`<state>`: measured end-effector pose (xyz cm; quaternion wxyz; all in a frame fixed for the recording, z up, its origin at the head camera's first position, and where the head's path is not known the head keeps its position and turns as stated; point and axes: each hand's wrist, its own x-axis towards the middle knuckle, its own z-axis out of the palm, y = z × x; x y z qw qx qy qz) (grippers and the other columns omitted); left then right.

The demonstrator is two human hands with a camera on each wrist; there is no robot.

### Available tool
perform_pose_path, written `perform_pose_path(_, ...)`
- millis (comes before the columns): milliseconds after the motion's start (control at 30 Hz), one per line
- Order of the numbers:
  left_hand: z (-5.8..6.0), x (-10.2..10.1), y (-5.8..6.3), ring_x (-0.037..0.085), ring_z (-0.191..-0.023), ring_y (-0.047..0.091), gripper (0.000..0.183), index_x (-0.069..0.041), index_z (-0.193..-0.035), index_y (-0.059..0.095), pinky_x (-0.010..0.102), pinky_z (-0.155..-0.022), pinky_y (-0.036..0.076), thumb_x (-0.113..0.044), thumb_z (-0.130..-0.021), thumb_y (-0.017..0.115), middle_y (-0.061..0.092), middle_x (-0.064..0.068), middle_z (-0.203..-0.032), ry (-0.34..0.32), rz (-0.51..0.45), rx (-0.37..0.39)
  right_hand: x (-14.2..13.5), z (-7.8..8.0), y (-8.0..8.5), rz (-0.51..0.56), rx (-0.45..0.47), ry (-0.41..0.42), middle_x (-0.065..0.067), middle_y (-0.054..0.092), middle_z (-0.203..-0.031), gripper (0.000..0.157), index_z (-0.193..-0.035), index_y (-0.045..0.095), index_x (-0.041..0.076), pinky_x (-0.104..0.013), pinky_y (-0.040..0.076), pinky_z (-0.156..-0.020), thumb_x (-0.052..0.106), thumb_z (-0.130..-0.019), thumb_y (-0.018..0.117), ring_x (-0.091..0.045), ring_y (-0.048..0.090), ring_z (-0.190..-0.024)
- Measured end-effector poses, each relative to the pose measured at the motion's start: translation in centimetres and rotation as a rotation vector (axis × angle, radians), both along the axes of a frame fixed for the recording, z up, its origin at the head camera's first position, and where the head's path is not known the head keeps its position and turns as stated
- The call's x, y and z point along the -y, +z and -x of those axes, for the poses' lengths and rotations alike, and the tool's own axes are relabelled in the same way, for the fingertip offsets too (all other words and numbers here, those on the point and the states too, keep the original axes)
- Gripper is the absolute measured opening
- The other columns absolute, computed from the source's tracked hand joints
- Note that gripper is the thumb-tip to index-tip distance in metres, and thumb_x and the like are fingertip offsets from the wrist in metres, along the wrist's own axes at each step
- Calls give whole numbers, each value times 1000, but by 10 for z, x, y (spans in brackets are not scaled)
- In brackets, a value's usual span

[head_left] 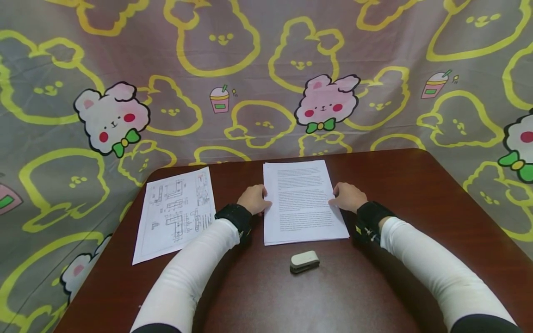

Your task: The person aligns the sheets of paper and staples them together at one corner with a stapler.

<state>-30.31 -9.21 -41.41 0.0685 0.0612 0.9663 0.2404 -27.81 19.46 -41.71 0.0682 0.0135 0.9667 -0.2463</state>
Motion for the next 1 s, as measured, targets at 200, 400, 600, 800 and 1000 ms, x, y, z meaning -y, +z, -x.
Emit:
perform_pose_path(200,-2,0,1,18,-51,59,28,-3,-104,58,27,-48,45,-17,-87,74,60,10,-79,-1,-2,-5,1,0,2,-9,-5,-6,-18,61,-105,38,-110,59,-1,-47,44,-76,24,-85,75,-34,55,-90)
perform_pose_path(400,-5,-2,4,17,-49,59,26,-3,-103,58,27,-48,45,-17,-87,73,60,10,-79,-18,33,-31,2,-2,5,-10,-1,-5,-18,61,-107,39,-112,59,-1,-46,44,-78,24,-86,75,-34,56,-91)
perform_pose_path(600,-7,-2,3,16,-48,58,24,-4,-102,58,27,-47,43,-17,-88,73,59,9,-79,-51,61,-75,9,-4,8,-22,0,8,-16,62,-102,37,-108,60,0,-44,43,-75,24,-84,76,-32,56,-89)
perform_pose_path(800,-10,3,3,18,-50,58,25,-3,-101,58,28,-48,44,-17,-88,74,59,9,-76,-49,10,-49,17,-3,9,-32,-11,35,-14,63,-99,37,-105,60,2,-42,42,-72,25,-82,78,-30,56,-87)
perform_pose_path(1000,-15,10,9,19,-50,59,30,-2,-108,56,27,-47,45,-20,-90,72,61,9,-70,-42,-92,22,26,-5,11,-21,-9,38,-13,64,-101,36,-107,62,4,-43,41,-74,26,-83,77,-29,56,-88)
